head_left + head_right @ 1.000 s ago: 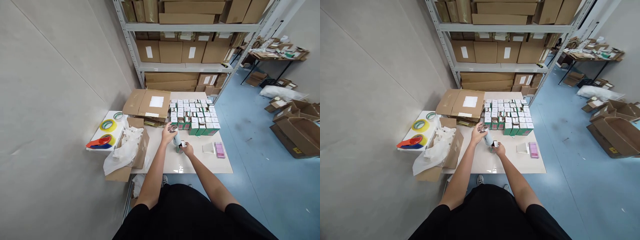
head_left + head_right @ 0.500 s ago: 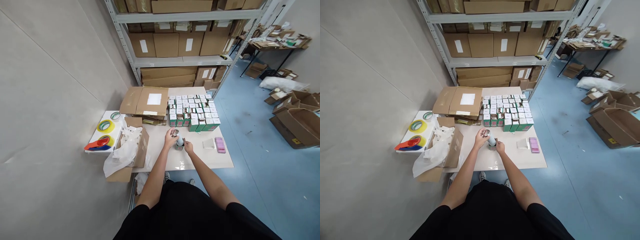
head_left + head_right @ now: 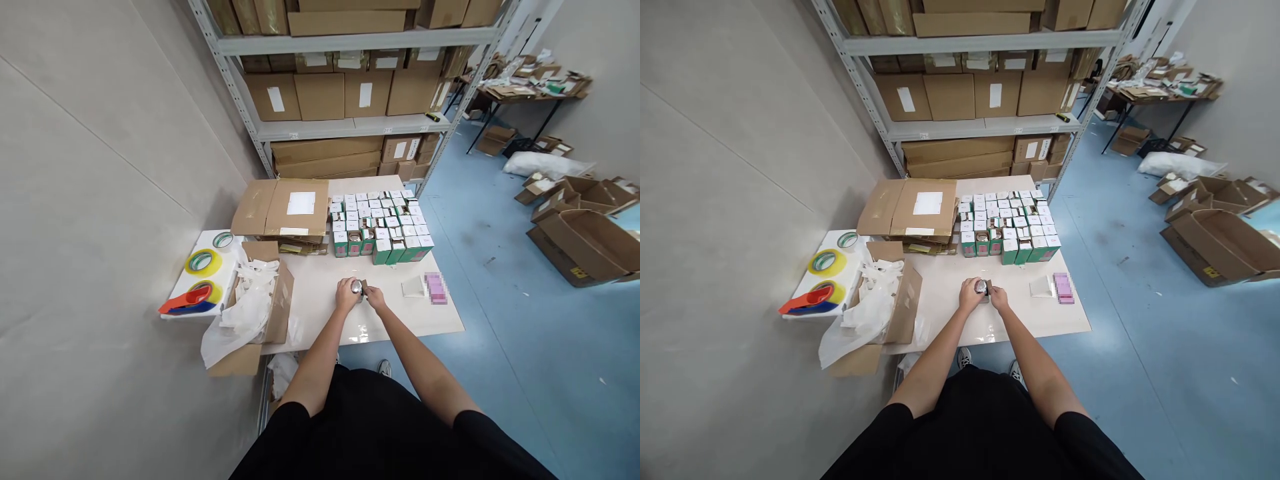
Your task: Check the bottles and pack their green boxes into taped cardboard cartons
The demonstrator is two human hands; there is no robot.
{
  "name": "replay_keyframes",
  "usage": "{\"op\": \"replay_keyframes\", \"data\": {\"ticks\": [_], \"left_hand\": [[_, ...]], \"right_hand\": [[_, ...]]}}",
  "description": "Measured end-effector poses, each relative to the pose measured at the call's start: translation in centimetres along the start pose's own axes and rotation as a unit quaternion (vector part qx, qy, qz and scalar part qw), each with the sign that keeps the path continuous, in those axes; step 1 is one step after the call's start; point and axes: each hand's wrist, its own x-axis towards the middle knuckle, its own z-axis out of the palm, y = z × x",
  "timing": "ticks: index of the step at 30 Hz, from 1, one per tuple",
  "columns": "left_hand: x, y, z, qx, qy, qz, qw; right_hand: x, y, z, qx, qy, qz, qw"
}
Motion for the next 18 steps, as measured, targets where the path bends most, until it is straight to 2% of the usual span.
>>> {"op": "replay_keyframes", "data": {"ticks": [4,6,8,11,14,18], "left_hand": [[-0.4,-0.8,0.9,-0.021,-0.015,-0.027,0.999],[-0.4,-1.3,0.8,-0.040,-0.027,-0.022,0.999],[-0.2,-1.8,0.6,-0.062,-0.016,-0.027,0.998],[0.3,-2.9,0.2,-0.101,0.013,-0.102,0.990],[0.8,-4.1,0.0,-0.128,-0.009,-0.187,0.974],[1.8,-4.9,0.3,-0.152,-0.050,-0.203,0.966]], "right_hand": [[-0.3,0.3,-0.2,0.015,-0.003,0.010,1.000],[-0.4,0.4,-0.3,0.025,-0.004,0.012,1.000],[-0.5,0.4,-0.1,0.048,0.007,0.007,0.999],[-0.8,0.4,0.3,0.091,0.030,-0.006,0.995],[-1.2,0.7,0.8,0.081,-0.003,-0.020,0.997],[-1.7,1.7,0.7,0.035,-0.039,-0.043,0.998]]}}
